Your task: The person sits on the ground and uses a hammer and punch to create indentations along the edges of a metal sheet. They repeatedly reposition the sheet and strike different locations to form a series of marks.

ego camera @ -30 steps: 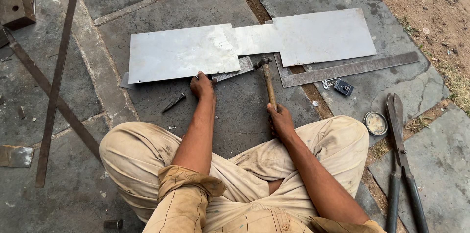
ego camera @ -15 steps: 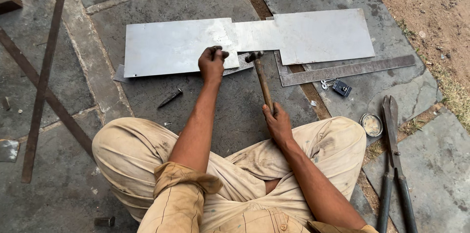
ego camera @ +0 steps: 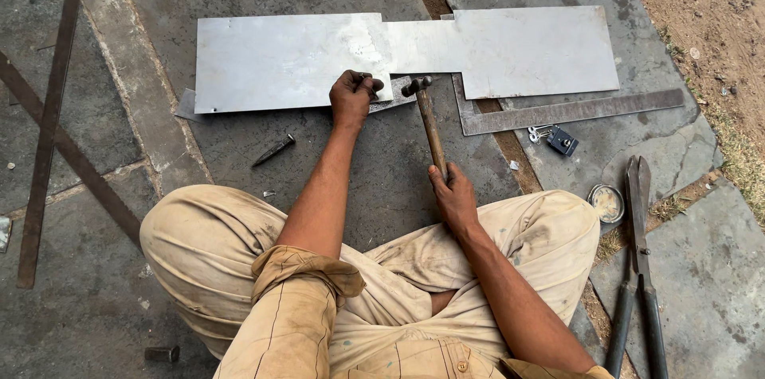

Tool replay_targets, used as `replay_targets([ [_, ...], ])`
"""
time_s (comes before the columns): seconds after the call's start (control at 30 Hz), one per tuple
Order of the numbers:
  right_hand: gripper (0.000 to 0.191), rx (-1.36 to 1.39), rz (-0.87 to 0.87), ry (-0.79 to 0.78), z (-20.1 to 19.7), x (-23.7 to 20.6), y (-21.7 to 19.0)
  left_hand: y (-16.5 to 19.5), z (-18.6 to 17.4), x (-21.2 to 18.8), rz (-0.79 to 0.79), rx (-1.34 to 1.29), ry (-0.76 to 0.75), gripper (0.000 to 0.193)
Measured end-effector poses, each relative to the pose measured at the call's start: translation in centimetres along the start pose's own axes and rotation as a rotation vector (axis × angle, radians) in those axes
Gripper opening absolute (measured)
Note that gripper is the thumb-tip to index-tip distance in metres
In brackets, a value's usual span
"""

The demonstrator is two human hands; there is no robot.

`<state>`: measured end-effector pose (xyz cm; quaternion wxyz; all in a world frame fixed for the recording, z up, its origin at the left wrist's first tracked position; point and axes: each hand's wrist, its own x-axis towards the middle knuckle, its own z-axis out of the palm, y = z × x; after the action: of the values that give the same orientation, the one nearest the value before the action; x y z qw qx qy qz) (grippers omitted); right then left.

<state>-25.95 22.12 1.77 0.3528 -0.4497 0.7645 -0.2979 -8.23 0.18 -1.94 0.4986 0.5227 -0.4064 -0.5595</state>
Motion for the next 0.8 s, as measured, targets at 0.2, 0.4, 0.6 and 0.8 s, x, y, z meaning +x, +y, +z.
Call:
replay_targets([
  [0.2,0.046,-0.091,0.046,-0.046,-0.1,0.3,-0.2,0.3,0.0,-0.1,-0.059,0.0,0.041,0.007],
  [0.4,0.05,-0.066,0.037,-0.066,0.0,0.7,-0.1,0.2,-0.1,0.1,-0.05,-0.058,0.038,0.007],
  [0.6,0.048,-0.119,0.053,-0.042,-0.2,0.5,-0.6,-0.1,-0.1,0.3,-0.056,-0.056,0.033,0.008],
  [0.8,0.044,-0.19,0.043,-0.055,-0.1,0.6,-1.1,-0.3,-0.1,0.2,-0.028,-0.018,0.029,0.007],
])
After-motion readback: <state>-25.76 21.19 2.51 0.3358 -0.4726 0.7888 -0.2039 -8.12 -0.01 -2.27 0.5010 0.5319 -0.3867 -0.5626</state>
